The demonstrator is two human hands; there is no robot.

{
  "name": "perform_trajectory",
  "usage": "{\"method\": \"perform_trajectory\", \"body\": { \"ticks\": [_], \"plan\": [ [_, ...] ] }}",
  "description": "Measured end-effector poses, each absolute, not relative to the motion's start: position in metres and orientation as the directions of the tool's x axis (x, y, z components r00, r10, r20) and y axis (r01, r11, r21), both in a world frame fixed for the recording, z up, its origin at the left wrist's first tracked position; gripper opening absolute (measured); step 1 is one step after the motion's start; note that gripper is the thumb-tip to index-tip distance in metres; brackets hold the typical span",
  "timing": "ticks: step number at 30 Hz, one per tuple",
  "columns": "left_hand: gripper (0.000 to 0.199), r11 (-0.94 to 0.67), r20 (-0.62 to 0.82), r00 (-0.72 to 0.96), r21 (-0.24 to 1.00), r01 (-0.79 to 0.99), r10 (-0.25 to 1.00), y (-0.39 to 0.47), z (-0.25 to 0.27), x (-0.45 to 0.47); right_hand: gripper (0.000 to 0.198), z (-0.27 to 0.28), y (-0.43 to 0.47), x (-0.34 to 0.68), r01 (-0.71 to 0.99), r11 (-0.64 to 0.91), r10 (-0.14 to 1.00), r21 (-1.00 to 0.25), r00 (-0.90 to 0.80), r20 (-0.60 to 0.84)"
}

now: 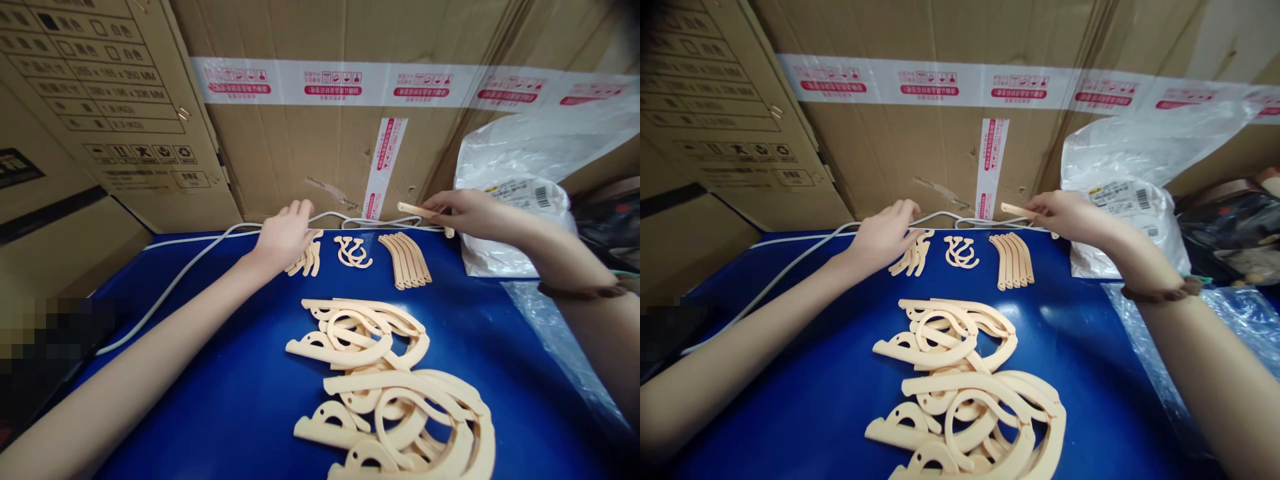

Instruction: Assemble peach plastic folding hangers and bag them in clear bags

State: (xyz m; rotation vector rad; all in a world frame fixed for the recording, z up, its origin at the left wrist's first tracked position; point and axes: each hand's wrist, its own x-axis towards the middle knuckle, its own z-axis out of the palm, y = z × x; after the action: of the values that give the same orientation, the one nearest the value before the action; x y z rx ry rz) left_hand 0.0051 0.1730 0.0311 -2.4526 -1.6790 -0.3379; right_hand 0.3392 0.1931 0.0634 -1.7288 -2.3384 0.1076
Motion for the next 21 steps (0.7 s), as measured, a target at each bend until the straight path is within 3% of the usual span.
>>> {"method": "perform_trajectory", "body": {
  "ticks": [4, 7, 16, 21],
  "plan": [
    [0.027, -0.626, 0.247, 0.619, -0.06, 0.778, 0.745, 0.162, 0.024, 0.039, 0.022, 0.067, 0.195, 0.341, 0.956, 0.275, 0.962, -0.099, -0.273, 0.025],
    [0.025, -0.728, 0.213, 0.723, -0.071, 0.682, 0.657, 0.166, 0.017, 0.059, 0.019, 0.064, 0.197, 0.341, 0.954, 0.29, 0.954, -0.083, -0.294, -0.049],
    [0.019, -0.724, 0.174, 0.711, 0.013, 0.69, 0.681, 0.182, 0.012, 0.07, 0.02, 0.047, 0.2, 0.346, 0.93, 0.338, 0.899, -0.149, -0.365, -0.242],
    [0.019, -0.686, 0.173, 0.669, 0.063, 0.725, 0.723, 0.181, 0.01, 0.071, 0.023, 0.044, 0.196, 0.341, 0.935, 0.312, 0.895, -0.168, -0.349, -0.277]
  ]
}}
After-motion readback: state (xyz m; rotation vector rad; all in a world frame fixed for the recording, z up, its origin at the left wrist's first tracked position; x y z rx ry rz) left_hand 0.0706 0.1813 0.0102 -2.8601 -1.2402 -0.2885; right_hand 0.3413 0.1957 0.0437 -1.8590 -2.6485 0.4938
